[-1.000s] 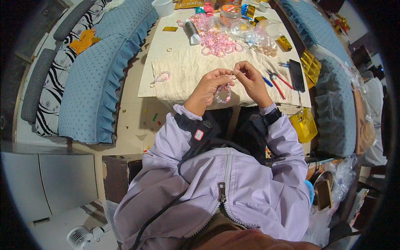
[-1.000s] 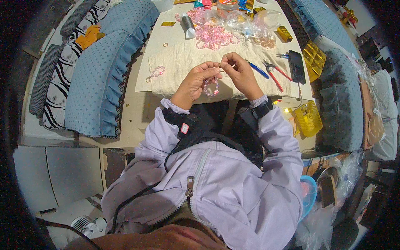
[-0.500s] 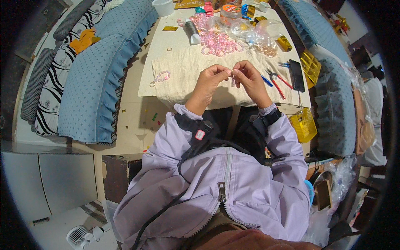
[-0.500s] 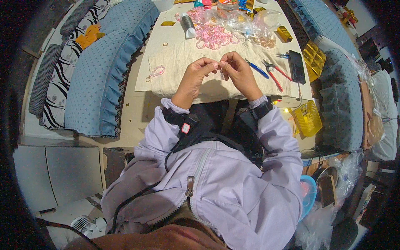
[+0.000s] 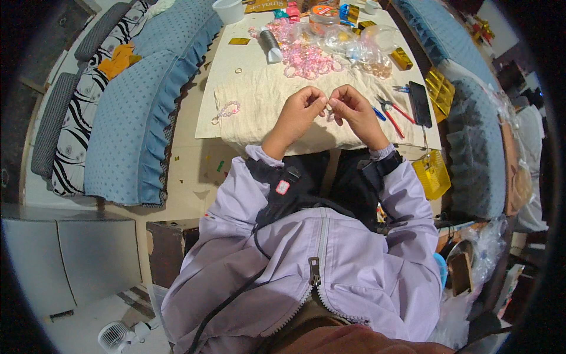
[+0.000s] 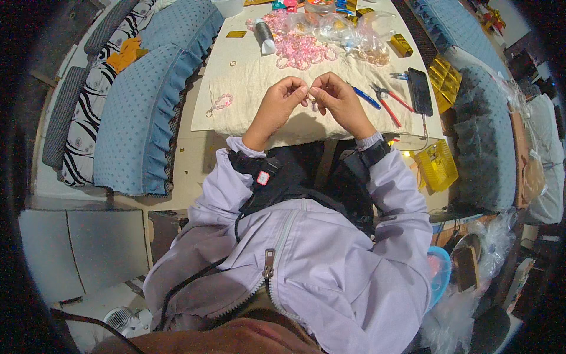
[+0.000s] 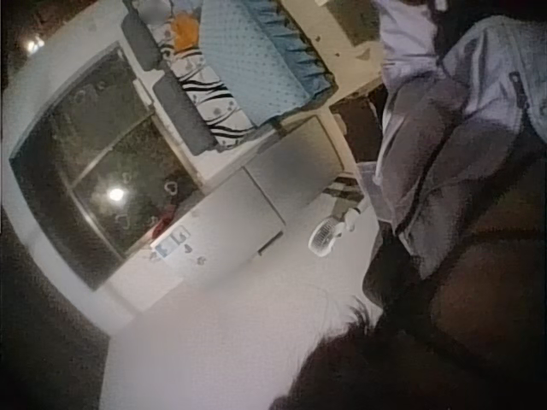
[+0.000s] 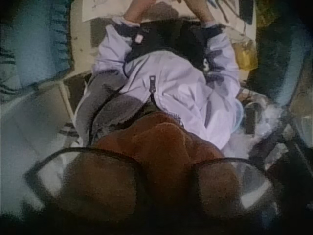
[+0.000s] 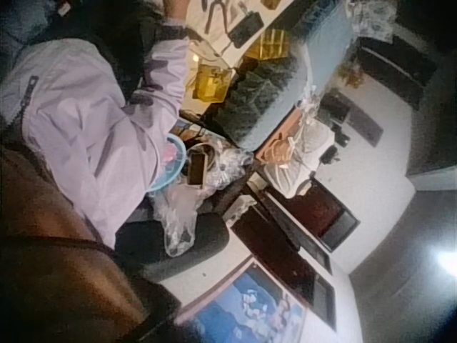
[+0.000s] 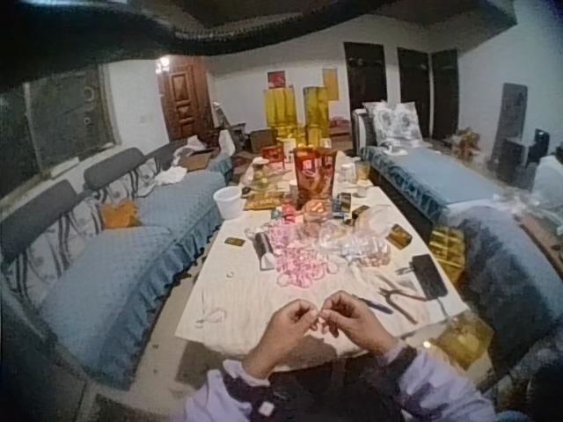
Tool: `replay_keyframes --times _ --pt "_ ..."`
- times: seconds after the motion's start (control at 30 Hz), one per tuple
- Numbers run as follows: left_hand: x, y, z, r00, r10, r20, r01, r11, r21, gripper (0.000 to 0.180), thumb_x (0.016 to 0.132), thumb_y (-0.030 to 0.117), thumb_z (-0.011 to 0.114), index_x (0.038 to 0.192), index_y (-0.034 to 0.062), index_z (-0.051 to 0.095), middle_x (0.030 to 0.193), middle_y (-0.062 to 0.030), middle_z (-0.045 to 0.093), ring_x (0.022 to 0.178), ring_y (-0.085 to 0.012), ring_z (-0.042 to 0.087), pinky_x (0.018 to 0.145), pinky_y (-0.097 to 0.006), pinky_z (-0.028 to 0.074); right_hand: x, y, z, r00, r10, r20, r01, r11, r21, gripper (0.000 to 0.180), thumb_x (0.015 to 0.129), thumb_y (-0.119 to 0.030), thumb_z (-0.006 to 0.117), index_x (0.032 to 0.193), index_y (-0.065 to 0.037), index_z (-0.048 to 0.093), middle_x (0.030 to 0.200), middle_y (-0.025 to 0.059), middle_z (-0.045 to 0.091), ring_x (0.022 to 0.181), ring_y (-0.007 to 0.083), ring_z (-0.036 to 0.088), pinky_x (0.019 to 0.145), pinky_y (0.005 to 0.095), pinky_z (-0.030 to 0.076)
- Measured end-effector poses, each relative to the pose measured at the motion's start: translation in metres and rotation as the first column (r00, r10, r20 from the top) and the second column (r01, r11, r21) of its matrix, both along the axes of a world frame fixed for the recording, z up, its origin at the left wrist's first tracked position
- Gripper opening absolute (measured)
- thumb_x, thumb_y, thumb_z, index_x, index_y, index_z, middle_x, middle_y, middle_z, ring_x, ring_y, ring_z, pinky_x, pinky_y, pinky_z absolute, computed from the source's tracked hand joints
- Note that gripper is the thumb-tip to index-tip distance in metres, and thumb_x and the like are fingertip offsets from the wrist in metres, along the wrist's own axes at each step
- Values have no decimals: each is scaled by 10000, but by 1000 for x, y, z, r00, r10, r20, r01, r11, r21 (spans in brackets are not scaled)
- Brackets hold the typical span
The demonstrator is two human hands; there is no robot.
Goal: The person assembles a beaded keychain by threading pink and clear beads onto a string, then uses pliers to open and close jump rings to attach a metal key ring. The finished keychain is placed on the table.
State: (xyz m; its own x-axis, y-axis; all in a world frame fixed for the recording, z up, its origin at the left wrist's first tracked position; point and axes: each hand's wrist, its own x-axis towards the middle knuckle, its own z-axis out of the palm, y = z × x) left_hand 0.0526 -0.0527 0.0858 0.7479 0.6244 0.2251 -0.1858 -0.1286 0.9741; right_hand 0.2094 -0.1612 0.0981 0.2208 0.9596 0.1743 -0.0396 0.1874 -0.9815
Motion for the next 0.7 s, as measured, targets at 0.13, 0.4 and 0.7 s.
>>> replay_keyframes --times 0.13,0.4,0.7 --pt "4 -1 -2 998 -61 -10 61 998 12 174 1054 192 567 1040 19 580 912 -22 593 815 -107 589 762 -264 498 1 0 -1 999 12 -34 -12 1000 1 150 1027 -173 642 1053 -40 577 852 -7 599 658 65 546 574 229 457" --pt "6 -8 -3 978 203 -46 -148 833 534 184 1055 181 519 1076 -2 532 953 -150 576 885 -257 590 799 -383 483 0 -5 5 968 -69 239 62 997 35 130 1014 -149 651 1058 -46 584 856 -5 591 677 64 542 591 242 457" --pt "8 0 -10 959 206 -195 -55 810 584 225 1068 190 466 1109 -21 534 941 -174 580 903 -293 586 834 -390 482 0 -11 11 700 -227 677 85 968 237 159 941 -71 681 1076 -46 602 937 88 611 771 211 620 665 318 495"
